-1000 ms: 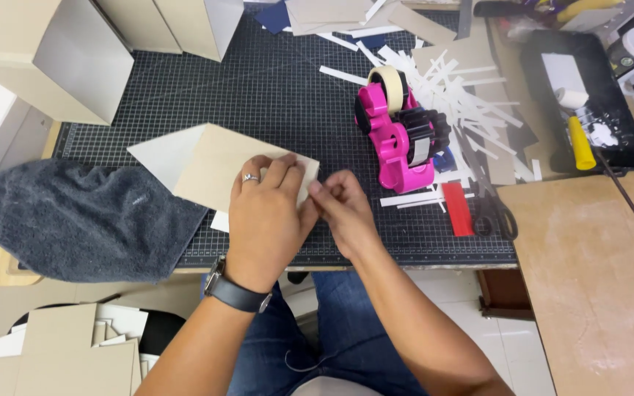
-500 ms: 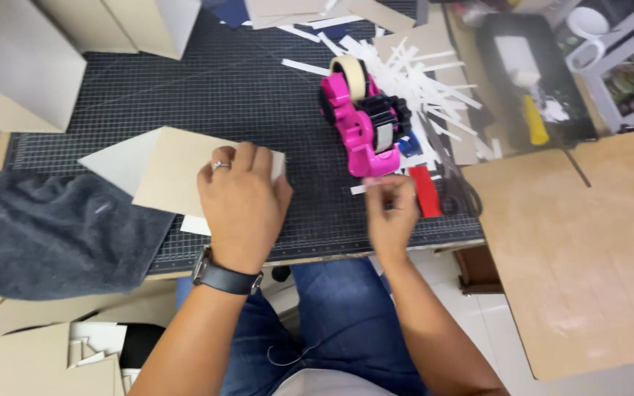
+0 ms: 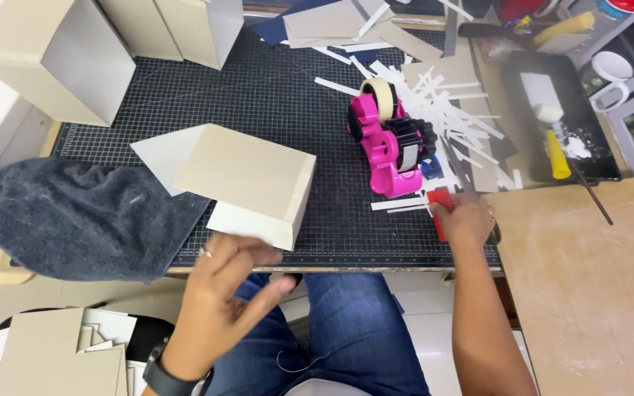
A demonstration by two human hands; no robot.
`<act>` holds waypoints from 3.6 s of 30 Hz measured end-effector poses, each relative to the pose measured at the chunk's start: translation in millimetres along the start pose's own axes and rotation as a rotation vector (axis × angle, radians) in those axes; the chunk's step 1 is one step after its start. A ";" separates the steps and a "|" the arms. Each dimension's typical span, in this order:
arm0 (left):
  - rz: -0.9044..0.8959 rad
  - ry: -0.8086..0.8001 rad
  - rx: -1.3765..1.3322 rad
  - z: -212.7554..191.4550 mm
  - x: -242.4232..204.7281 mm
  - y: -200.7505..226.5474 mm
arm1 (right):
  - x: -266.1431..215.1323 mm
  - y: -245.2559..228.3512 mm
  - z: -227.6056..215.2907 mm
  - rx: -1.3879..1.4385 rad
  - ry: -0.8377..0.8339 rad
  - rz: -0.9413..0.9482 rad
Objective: Folding and taping cardboard sheets to assemble small boxes on a workshop table.
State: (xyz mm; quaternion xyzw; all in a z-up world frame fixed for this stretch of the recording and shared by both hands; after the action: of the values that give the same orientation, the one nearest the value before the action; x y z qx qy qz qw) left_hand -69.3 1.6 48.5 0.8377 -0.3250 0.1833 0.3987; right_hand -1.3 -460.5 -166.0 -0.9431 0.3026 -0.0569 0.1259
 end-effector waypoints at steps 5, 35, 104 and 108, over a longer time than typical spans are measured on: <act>-0.486 -0.343 -0.182 44.5 -36.9 -54.9 | 7.1 -2.3 -8.1 0.164 -0.060 0.080; -0.405 -0.116 -0.240 133.2 8.5 -92.0 | -86.6 -276.4 -113.3 0.260 0.219 -1.022; -0.306 -0.119 -0.893 22.0 11.7 -9.7 | -218.7 -287.6 -224.1 0.830 0.277 -1.167; -0.155 -0.102 -0.869 27.7 9.8 -15.4 | -246.7 -291.3 -218.8 0.726 0.241 -1.409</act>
State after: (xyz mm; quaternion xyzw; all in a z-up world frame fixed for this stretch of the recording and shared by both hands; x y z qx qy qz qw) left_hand -50.4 -16.9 28.6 0.6221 -0.3275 -0.0422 0.7098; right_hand -79.4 -131.9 115.9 -0.7999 -0.3900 -0.3192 0.3259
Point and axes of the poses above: each hand's wrist, its own x-axis towards the middle knuckle, its own z-axis out of the palm, y = z × x, the point moved 5 cm from there along x, towards the middle knuckle, and after that the axes turned 5 degrees about x, right-handed, at the moved point
